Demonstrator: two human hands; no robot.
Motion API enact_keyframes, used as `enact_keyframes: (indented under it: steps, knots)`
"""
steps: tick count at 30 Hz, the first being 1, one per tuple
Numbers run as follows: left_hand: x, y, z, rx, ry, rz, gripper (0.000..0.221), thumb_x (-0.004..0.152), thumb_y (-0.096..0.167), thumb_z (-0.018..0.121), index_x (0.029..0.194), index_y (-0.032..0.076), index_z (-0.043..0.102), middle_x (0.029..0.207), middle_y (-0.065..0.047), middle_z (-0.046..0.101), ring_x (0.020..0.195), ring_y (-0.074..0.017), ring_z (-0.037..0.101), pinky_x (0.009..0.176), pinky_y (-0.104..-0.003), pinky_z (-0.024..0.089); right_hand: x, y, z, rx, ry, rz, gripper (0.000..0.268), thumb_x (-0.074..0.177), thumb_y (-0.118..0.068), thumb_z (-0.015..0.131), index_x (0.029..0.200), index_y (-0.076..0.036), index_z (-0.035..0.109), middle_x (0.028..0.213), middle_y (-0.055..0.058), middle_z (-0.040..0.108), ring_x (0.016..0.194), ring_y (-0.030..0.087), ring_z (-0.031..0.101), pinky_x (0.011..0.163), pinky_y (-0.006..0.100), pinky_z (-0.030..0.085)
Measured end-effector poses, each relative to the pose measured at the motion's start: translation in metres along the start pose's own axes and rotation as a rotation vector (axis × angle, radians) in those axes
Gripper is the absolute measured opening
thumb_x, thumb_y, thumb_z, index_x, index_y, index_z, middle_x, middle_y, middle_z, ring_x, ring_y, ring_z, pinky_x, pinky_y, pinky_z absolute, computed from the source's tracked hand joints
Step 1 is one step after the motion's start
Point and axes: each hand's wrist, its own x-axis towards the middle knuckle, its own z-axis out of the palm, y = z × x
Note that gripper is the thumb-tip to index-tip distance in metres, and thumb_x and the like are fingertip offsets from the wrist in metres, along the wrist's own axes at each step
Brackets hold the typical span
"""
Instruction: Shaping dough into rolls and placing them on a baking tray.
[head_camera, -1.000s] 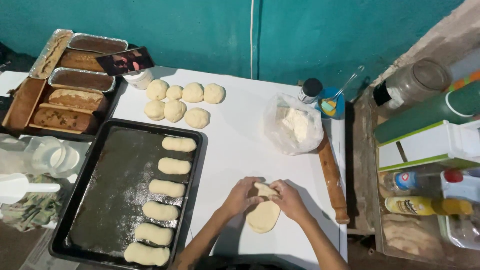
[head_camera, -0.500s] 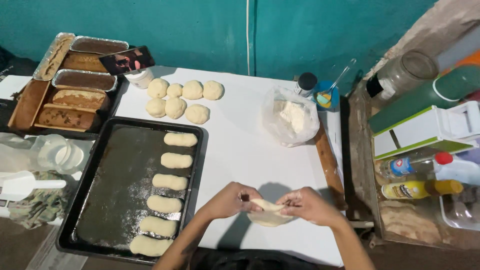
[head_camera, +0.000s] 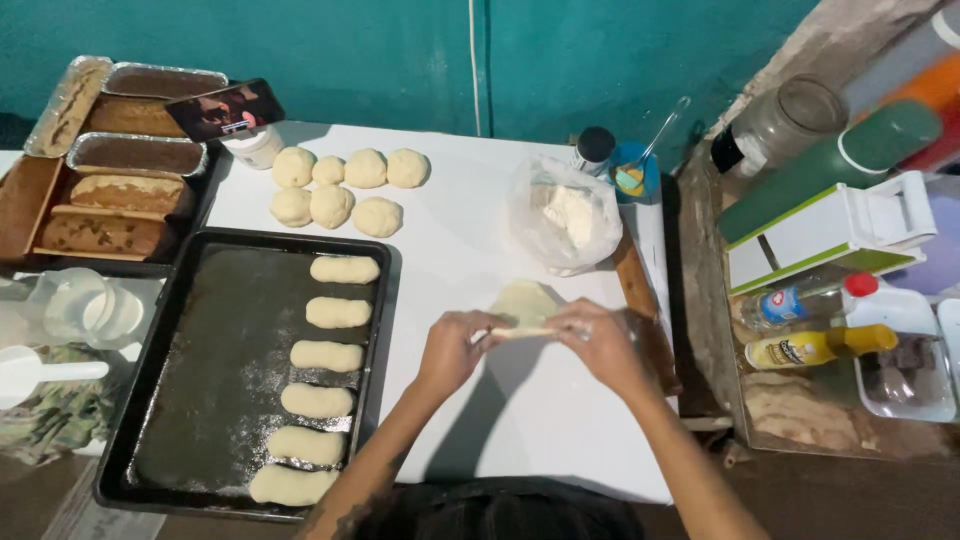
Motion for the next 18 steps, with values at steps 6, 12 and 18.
enact_keyframes:
  steps: [6,12,18]
  knots:
    - [-0.104,-0.061,0.057,0.155,0.014,0.169,0.025,0.072,0.011,0.080,0.096,0.016,0.082,0.118,-0.002,0.075,0.104,-0.0221,0.069,0.086,-0.039,0.053,-0.090,0.097,0.095,-0.261,-0.050,-0.293,0.025,0.081,0.000,0.075,0.102,-0.012,0.082,0.105,0.007,0.077,0.095,0.023,0.074,0.083,0.034,0.060]
    - [-0.126,-0.067,0.062,0.183,-0.037,0.155,0.016,0.081,0.019,0.076,0.096,0.013,0.078,0.107,-0.002,0.071,0.098,-0.0254,0.066,0.076,-0.040,0.049,-0.109,0.063,0.095,-0.150,0.088,-0.328,0.019,0.076,-0.013,0.080,0.094,-0.008,0.078,0.098,0.007,0.074,0.094,0.029,0.070,0.081,0.039,0.057]
    - [-0.116,-0.065,0.069,0.175,-0.045,-0.023,0.018,0.089,0.021,0.075,0.103,0.010,0.074,0.095,-0.008,0.069,0.088,-0.0296,0.064,0.076,-0.042,0.050,-0.102,0.069,0.105,-0.096,0.217,-0.169,0.016,0.082,-0.012,0.080,0.096,-0.006,0.075,0.094,0.008,0.074,0.090,0.029,0.069,0.080,0.039,0.053]
